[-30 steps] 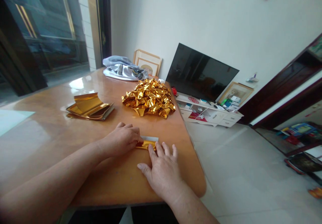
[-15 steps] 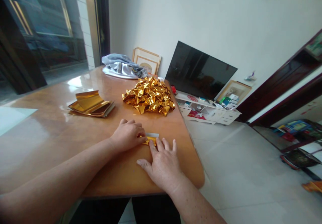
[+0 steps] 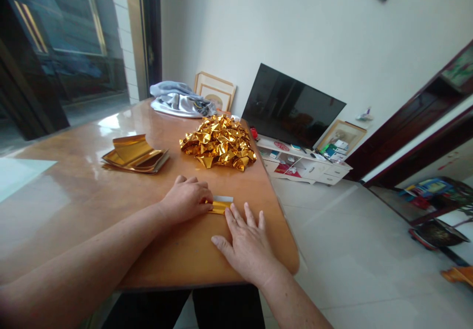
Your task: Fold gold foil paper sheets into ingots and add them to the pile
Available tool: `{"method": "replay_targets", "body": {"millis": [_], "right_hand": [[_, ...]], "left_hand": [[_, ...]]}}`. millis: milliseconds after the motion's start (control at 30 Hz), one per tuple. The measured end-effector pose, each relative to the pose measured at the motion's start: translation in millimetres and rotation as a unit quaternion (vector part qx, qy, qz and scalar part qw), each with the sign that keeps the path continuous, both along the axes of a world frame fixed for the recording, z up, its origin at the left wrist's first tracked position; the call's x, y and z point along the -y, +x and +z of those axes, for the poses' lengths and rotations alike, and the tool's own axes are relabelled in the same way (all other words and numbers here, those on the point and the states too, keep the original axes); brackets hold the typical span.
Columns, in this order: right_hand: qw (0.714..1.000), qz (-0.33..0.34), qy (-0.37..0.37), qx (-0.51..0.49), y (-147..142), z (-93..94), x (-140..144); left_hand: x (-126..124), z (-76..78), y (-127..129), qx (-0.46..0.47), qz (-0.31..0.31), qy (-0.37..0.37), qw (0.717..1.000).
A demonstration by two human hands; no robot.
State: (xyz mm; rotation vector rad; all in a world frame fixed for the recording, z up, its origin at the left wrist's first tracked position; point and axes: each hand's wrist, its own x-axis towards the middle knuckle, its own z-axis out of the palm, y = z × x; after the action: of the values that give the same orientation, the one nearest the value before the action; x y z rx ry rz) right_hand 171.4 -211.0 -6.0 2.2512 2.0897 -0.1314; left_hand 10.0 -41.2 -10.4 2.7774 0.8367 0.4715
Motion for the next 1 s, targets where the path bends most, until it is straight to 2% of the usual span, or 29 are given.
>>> {"method": "replay_targets", "body": {"millis": [167, 333, 400, 533, 700, 1000], "right_hand": [[0.999, 0.004, 0.023, 0.026, 9, 5.1, 0], [0.989, -0.005, 0.145, 0.006, 7, 13.2, -13], [0.987, 0.017, 0.161, -0.025, 0, 13.2, -18], [0.991, 0.053, 0.116, -0.036, -13, 4.5, -25], [0.994, 0.066, 0.080, 0.029, -18, -4.7, -27], [0.986, 0.108, 0.047, 0.118, -20, 3.1, -27]], "left_hand": [[0, 0.4, 0, 0.001, -0.003, 0.005, 1.000], [1, -0.5, 0, 0.003, -0.007, -0.001, 1.000], [1, -1.3, 1, 0.005, -0.006, -0.001, 1.000], [-1, -2.7, 0, 0.005, -0.013, 0.000, 1.000], [-8, -5.2, -4, 0.005, -0.031, -0.018, 0.999], [-14, -1.5, -12, -0.024, -0.065, -0.044, 0.997]]}}
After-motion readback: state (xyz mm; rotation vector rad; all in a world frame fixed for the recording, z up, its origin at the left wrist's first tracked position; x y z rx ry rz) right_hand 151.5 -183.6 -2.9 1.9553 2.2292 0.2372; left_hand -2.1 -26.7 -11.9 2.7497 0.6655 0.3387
